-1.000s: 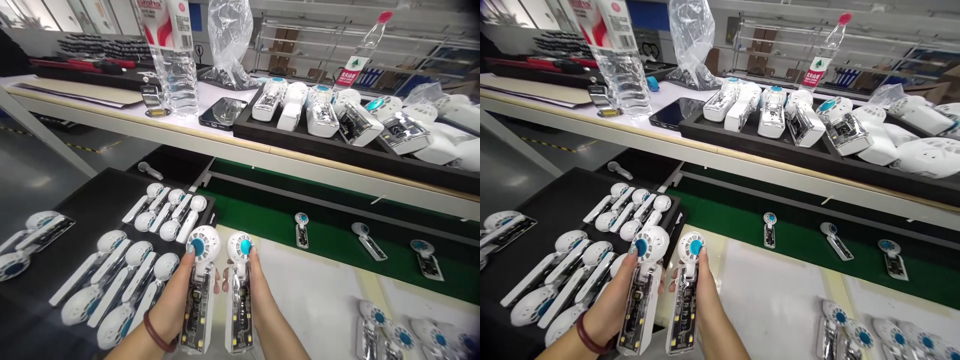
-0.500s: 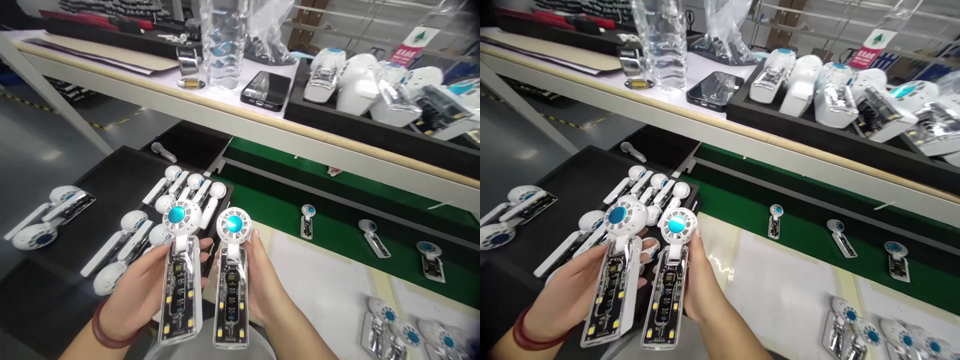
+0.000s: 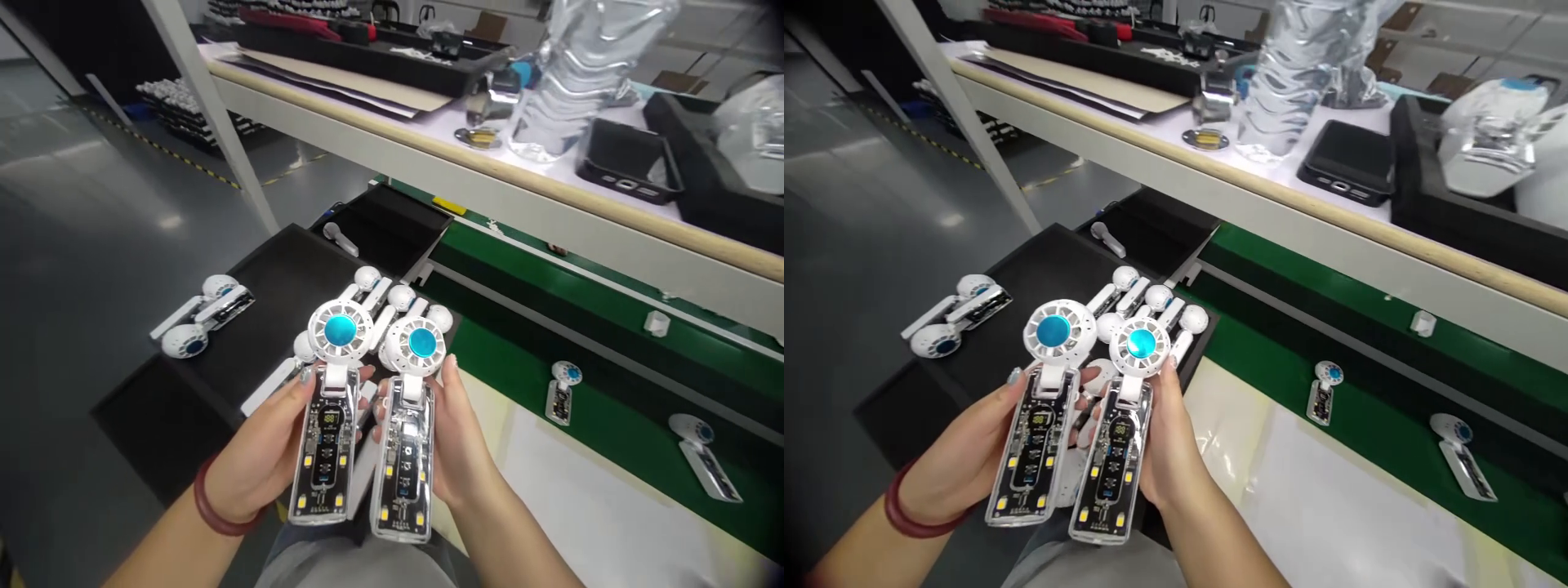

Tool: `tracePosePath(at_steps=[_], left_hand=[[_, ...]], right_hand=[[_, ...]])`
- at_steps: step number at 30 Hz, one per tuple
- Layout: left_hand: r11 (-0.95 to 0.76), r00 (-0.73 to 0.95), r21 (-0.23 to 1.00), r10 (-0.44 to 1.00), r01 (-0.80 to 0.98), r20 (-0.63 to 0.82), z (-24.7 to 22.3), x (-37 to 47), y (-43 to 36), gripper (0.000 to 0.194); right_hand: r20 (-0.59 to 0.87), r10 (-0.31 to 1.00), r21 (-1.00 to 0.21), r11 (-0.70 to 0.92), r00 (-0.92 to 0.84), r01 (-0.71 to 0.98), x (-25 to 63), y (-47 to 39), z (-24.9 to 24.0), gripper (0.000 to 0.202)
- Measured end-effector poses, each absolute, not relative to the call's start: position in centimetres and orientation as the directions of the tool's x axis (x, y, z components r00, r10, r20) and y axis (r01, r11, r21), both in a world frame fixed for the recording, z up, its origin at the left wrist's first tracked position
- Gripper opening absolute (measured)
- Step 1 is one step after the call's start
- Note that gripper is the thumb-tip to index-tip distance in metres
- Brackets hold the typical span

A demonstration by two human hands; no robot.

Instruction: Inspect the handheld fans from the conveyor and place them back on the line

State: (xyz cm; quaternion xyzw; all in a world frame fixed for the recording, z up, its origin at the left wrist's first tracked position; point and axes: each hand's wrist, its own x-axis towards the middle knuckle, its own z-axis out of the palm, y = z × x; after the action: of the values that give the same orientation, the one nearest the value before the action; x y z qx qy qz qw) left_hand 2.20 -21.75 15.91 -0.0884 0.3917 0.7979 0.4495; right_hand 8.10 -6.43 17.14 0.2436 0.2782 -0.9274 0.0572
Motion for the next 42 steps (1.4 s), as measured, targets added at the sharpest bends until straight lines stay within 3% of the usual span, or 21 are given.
tracePosePath(at_steps=[5, 8, 10, 12, 14, 17, 20, 22, 24, 26, 29, 33, 36, 42], left_hand=[[-0.282, -0.56, 0.501, 0.59, -0.818, -0.582, 14.4, -0.8, -26.1, 0.048], [-0.247, -0.651, 0.638, 0.539, -0.729, -0.535, 12.6, -3.6, -29.2, 0.044], [-0.058, -0.74, 0.826, 0.484, -0.56, -0.467, 10.8, -5.8, -31.2, 0.051], [0.279, -0.815, 0.919, 0.438, -0.278, -0.379, 8.7, -8.1, -33.2, 0.057], [0.545, -0.86, 0.838, 0.411, -0.034, -0.303, 6.9, -10.4, -34.9, 0.059], [0.686, -0.888, 0.718, 0.396, 0.118, -0.233, 5.0, -13.2, -36.9, 0.053], [0.745, -0.893, 0.627, 0.418, 0.231, -0.168, 3.8, -15.1, -38.0, 0.053], [0.765, -0.887, 0.574, 0.441, 0.293, -0.135, 3.1, -16.0, -38.1, 0.055], [0.774, -0.876, 0.524, 0.471, 0.354, -0.104, 2.5, -16.6, -38.1, 0.055], [0.779, -0.862, 0.475, 0.5, 0.409, -0.078, 2.3, -17.0, -37.9, 0.054], [0.781, -0.847, 0.396, 0.531, 0.484, -0.013, 3.0, -17.3, -38.1, 0.049], [0.808, -0.843, 0.245, 0.529, 0.536, 0.098, 4.0, -17.9, -39.5, 0.048], [0.8, -0.814, 0.15, 0.576, 0.581, 0.08, 3.6, -18.2, -40.9, 0.043], [0.811, -0.822, 0.136, 0.559, 0.569, 0.111, 2.0, -17.5, -42.2, 0.038]], right_hand=[[-0.539, 0.064, -0.505, -0.823, -0.84, 0.262, 5.4, -9.8, 16.3, 0.052], [-0.537, 0.095, -0.533, -0.809, -0.838, 0.25, 4.0, -11.9, 16.3, 0.048], [-0.525, 0.097, -0.56, -0.787, -0.845, 0.258, 3.1, -13.1, 16.2, 0.049], [-0.522, 0.094, -0.613, -0.732, -0.848, 0.296, 2.3, -14.0, 16.0, 0.05], [-0.504, 0.12, -0.728, -0.592, -0.855, 0.346, 1.4, -14.5, 15.5, 0.047], [-0.351, 0.199, -0.932, -0.163, -0.915, 0.323, -0.5, -14.9, 14.5, 0.043], [-0.155, 0.112, -0.954, 0.241, -0.982, 0.178, -3.0, -15.4, 13.8, 0.045], [-0.129, 0.103, -0.939, 0.306, -0.986, 0.155, -4.7, -16.2, 13.7, 0.049], [-0.161, 0.195, -0.966, 0.168, -0.968, 0.195, -6.2, -17.2, 14.1, 0.046], [-0.225, 0.26, -0.973, -0.115, -0.939, 0.201, -7.3, -18.2, 15.2, 0.04], [-0.287, 0.235, -0.885, -0.436, -0.929, 0.163, -7.9, -19.1, 17.9, 0.029], [-0.311, 0.167, -0.815, -0.553, -0.936, 0.172, -7.2, -19.4, 21.4, 0.022], [-0.339, 0.122, -0.772, -0.603, -0.933, 0.201, -6.7, -19.3, 22.9, 0.014], [-0.374, 0.093, -0.682, -0.701, -0.923, 0.206, -6.2, -18.9, 23.7, 0.012]])
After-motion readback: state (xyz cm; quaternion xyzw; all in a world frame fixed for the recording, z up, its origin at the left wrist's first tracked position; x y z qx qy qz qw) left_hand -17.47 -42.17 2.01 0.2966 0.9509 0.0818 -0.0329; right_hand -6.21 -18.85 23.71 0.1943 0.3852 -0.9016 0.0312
